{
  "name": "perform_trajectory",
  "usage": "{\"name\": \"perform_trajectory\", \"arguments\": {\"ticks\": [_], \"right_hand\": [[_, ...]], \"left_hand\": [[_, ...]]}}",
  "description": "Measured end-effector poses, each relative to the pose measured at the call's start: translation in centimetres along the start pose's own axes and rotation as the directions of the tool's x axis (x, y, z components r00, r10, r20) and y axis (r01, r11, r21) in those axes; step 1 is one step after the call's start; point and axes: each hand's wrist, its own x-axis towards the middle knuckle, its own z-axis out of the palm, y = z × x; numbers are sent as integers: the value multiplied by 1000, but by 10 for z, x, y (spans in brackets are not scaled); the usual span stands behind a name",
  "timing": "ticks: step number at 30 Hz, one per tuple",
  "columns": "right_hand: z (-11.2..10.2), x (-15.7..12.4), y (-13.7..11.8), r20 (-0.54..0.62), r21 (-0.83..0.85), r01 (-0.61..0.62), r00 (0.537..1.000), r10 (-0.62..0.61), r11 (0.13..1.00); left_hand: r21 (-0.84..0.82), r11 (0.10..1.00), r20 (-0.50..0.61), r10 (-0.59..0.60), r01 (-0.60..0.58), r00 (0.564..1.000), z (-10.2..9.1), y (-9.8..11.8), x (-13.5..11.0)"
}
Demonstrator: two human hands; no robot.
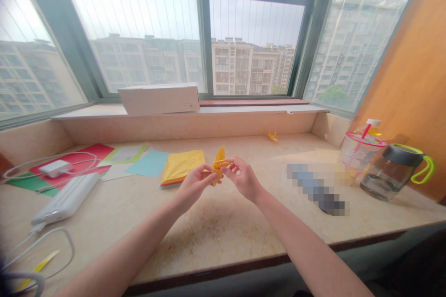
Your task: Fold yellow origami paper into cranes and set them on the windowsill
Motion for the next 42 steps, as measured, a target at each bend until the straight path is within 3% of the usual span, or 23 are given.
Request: {"name": "perform_trajectory", "arguments": {"ticks": [2, 8, 13, 18, 24, 26, 30, 33, 36, 42], "right_hand": [[-2, 1, 0, -26, -56, 36, 999, -37, 998], [-5, 0, -5, -23, -129, 132, 990, -137, 983], [-1, -4, -10, 59, -136, 192, 981, -186, 972], [-2, -6, -10, 78, -135, 212, 976, -203, 968], [-2, -6, -9, 74, -135, 227, 973, -219, 964], [-2, -5, -9, 74, -133, 225, 974, -216, 965], [-3, -4, -8, 83, -127, 193, 980, -183, 973], [-4, -3, -8, 109, -133, 167, 982, -153, 977], [-5, -3, -9, 115, -147, 156, 983, -140, 977], [-8, -2, -9, 87, -167, 174, 983, -161, 970]], "left_hand": [[42, 999, -1, 25, -25, 1000, 1, 0, -1], [50, 995, -169, 88, -80, 982, -2, -1, 3], [74, 995, -88, 78, -72, 993, -6, -4, 5], [27, 999, -101, 25, -22, 995, -6, -4, 4], [-78, 997, -41, -22, 18, 999, -3, -2, 3], [-62, 998, -84, -10, 5, 996, -3, -2, 2], [170, 970, -213, 205, -171, 955, -3, 2, -1], [439, 844, -91, 383, -308, 919, -5, 9, -4], [531, 769, 5, 417, -356, 909, -8, 11, -5], [598, 689, 68, 466, -410, 882, -12, 3, -3]]}}
